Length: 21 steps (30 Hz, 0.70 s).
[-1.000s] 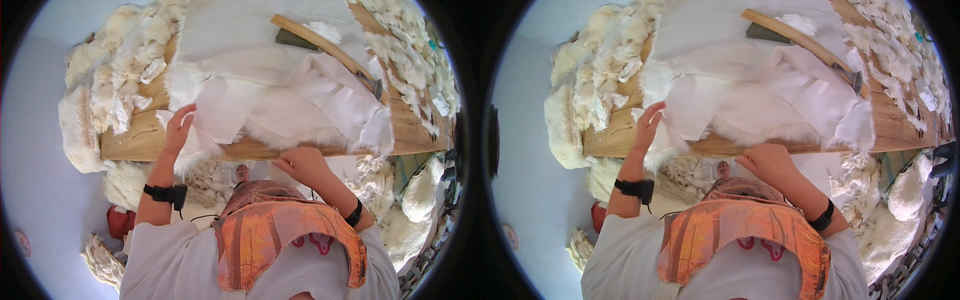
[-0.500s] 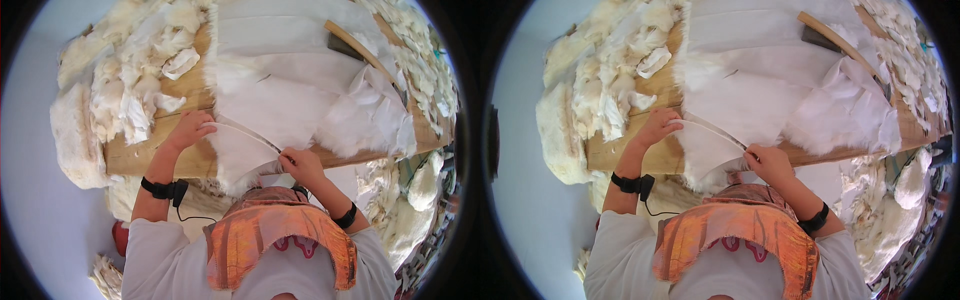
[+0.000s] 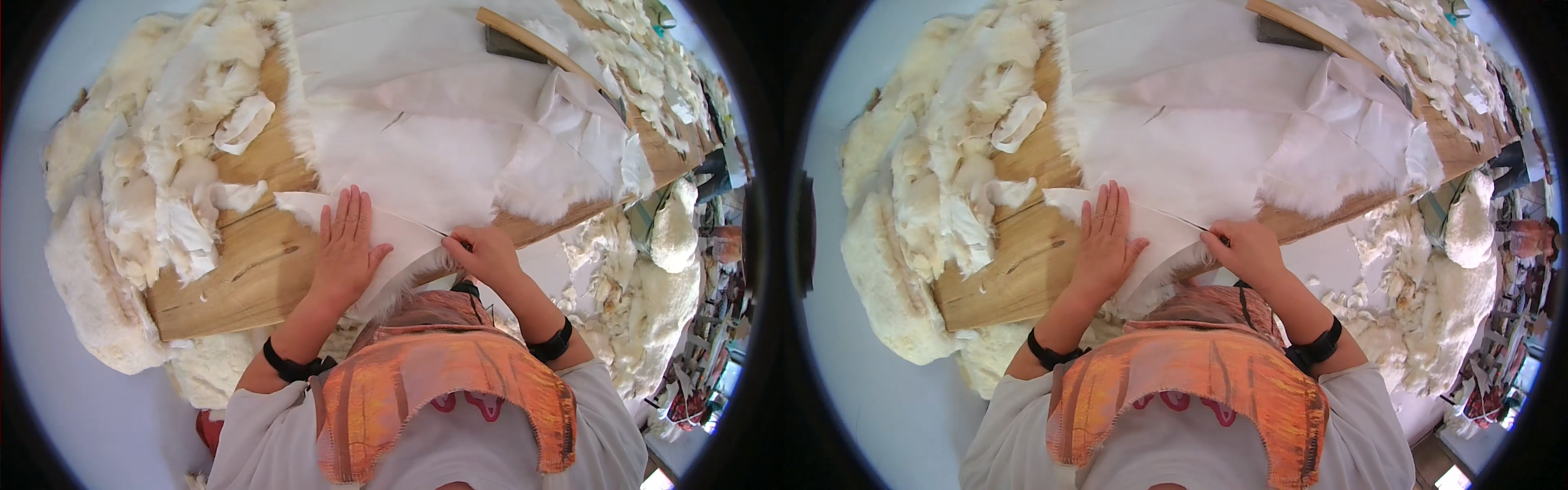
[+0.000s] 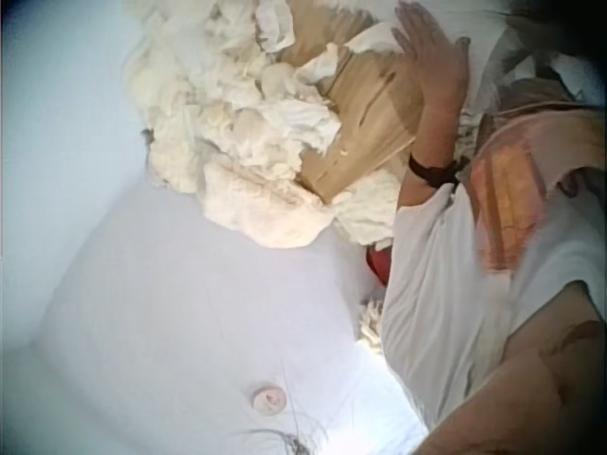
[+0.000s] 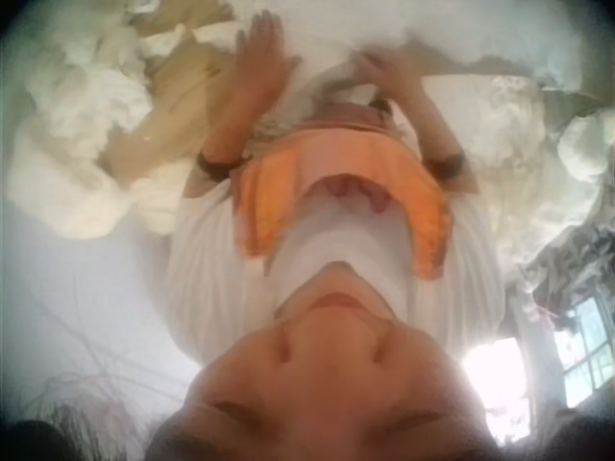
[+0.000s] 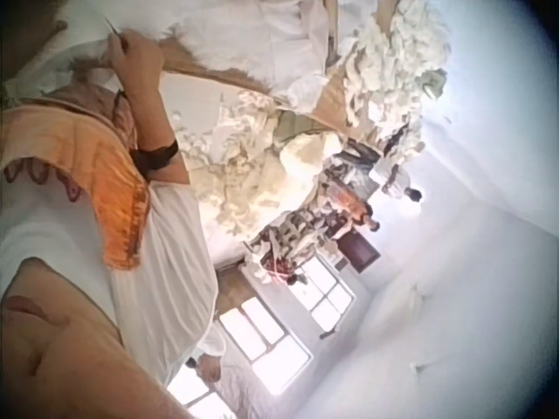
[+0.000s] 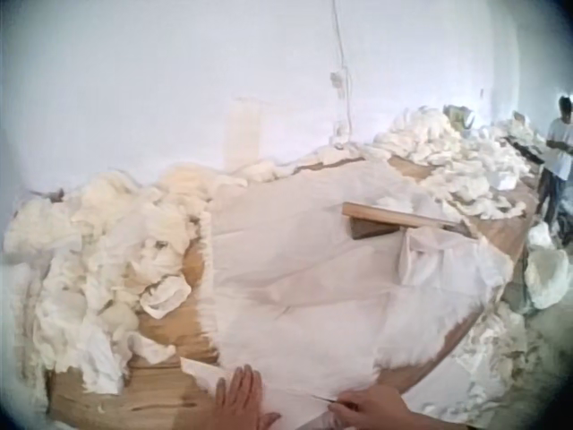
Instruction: The recorder is hand-sewing and preparing pieces of white fur material on a workshop table.
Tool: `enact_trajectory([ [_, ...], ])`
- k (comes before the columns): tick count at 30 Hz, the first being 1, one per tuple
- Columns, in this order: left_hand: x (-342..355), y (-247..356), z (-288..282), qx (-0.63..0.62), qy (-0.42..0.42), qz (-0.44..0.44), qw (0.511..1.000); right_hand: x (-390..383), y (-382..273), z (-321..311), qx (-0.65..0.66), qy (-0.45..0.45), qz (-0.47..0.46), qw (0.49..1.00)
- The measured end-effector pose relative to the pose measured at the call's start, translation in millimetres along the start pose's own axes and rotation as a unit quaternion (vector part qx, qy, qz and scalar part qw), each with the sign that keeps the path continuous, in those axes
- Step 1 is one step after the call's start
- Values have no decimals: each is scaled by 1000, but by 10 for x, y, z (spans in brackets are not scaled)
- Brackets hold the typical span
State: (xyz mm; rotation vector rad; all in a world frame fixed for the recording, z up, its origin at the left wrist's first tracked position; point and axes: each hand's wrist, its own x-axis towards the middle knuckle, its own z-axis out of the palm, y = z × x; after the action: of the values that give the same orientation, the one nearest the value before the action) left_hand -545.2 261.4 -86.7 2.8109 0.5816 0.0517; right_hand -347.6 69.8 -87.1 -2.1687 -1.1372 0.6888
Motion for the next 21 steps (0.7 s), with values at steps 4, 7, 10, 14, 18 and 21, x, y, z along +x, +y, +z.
enact_trajectory([
  [4,82,30,127,-7,1,-29,1000,41,58,3,-27,-3,-3,1000],
  [7,86,57,102,-8,-12,-39,999,94,51,-19,-68,-28,-28,997],
  [10,105,37,113,16,-20,-37,999,57,73,-218,-136,-97,-24,986],
  [14,221,328,-164,62,-86,-92,990,24,436,-796,-105,-160,-29,981],
  [18,263,636,-8,18,1,-31,999,177,737,-1790,74,-350,49,933],
  [21,475,1178,40,-25,-7,-45,999,246,1273,-2585,140,-277,30,950],
])
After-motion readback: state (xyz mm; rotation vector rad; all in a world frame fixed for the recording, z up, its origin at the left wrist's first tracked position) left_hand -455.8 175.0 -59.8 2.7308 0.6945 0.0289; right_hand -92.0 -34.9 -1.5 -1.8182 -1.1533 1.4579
